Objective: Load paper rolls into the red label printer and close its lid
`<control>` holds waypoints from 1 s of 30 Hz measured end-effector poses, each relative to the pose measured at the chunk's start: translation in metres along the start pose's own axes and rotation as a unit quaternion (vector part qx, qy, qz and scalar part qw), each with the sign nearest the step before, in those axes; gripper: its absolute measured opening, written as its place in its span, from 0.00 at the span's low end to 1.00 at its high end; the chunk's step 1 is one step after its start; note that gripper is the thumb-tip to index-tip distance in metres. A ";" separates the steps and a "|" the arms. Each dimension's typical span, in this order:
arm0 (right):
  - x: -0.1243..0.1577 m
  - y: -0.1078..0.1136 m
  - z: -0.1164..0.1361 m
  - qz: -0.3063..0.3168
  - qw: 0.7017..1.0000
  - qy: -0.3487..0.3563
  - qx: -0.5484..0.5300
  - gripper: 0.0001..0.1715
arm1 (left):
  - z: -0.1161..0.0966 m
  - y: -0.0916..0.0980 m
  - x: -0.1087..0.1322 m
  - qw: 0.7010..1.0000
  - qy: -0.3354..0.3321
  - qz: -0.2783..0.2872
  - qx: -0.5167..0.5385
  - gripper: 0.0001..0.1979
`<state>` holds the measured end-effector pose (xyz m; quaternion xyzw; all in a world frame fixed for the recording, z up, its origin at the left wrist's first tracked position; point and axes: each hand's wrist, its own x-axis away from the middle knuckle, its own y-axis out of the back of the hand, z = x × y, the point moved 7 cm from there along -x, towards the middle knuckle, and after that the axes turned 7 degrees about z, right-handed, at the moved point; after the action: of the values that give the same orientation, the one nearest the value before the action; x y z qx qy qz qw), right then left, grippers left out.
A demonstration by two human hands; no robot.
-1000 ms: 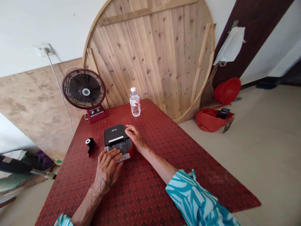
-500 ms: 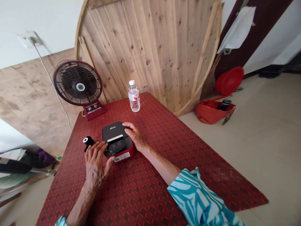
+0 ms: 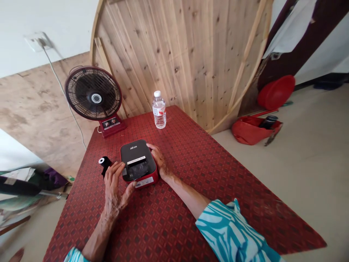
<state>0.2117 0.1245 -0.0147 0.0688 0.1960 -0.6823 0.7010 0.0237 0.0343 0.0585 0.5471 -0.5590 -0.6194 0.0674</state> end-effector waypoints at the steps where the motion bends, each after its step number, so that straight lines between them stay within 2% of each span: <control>1: 0.000 0.001 -0.003 0.000 1.000 -0.009 0.001 0.26 | -0.004 0.001 -0.003 1.000 -0.015 -0.004 -0.005 0.28; 5: -0.002 0.003 -0.010 -0.008 0.999 -0.041 0.005 0.29 | -0.022 0.004 -0.012 0.998 -0.057 -0.025 -0.025 0.23; 8: -0.003 0.004 -0.013 -0.006 0.999 -0.041 0.010 0.29 | -0.024 0.009 -0.014 0.998 -0.048 -0.036 -0.012 0.18; 10: -0.003 0.004 -0.016 -0.006 0.999 -0.042 0.011 0.28 | -0.013 0.013 -0.013 0.999 -0.010 -0.035 0.025 0.18; 12: -0.003 0.005 -0.019 -0.008 0.999 -0.044 0.010 0.26 | 0.011 0.015 -0.010 0.991 0.079 -0.042 0.103 0.17; 13: -0.003 0.005 -0.020 -0.008 0.999 -0.045 0.009 0.25 | 0.026 0.013 -0.007 0.977 0.136 -0.047 0.157 0.17; 15: -0.003 0.005 -0.022 -0.008 0.999 -0.047 0.010 0.24 | 0.054 0.003 0.000 0.930 0.240 -0.052 0.272 0.19; 18: -0.003 0.005 -0.023 -0.008 0.999 -0.052 0.011 0.24 | 0.077 -0.022 0.006 0.851 0.332 -0.025 0.407 0.24; 20: -0.003 0.006 -0.024 -0.009 0.998 -0.056 0.012 0.24 | 0.078 -0.034 0.006 0.811 0.354 0.000 0.466 0.28; 22: -0.002 0.006 -0.025 -0.009 0.998 -0.060 0.010 0.24 | 0.072 -0.040 0.003 0.783 0.358 0.022 0.508 0.30; 26: -0.002 0.005 -0.026 -0.008 0.998 -0.059 0.007 0.23 | 0.061 -0.041 0.000 0.744 0.375 0.048 0.551 0.31; 30: -0.001 0.005 -0.023 -0.009 0.998 -0.055 0.010 0.22 | 0.058 -0.045 -0.002 0.711 0.396 0.056 0.578 0.30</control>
<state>0.2126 0.1342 -0.0361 0.0366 0.1509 -0.6934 0.7036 0.0046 0.0886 0.0122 0.6419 -0.7597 0.1035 -0.0123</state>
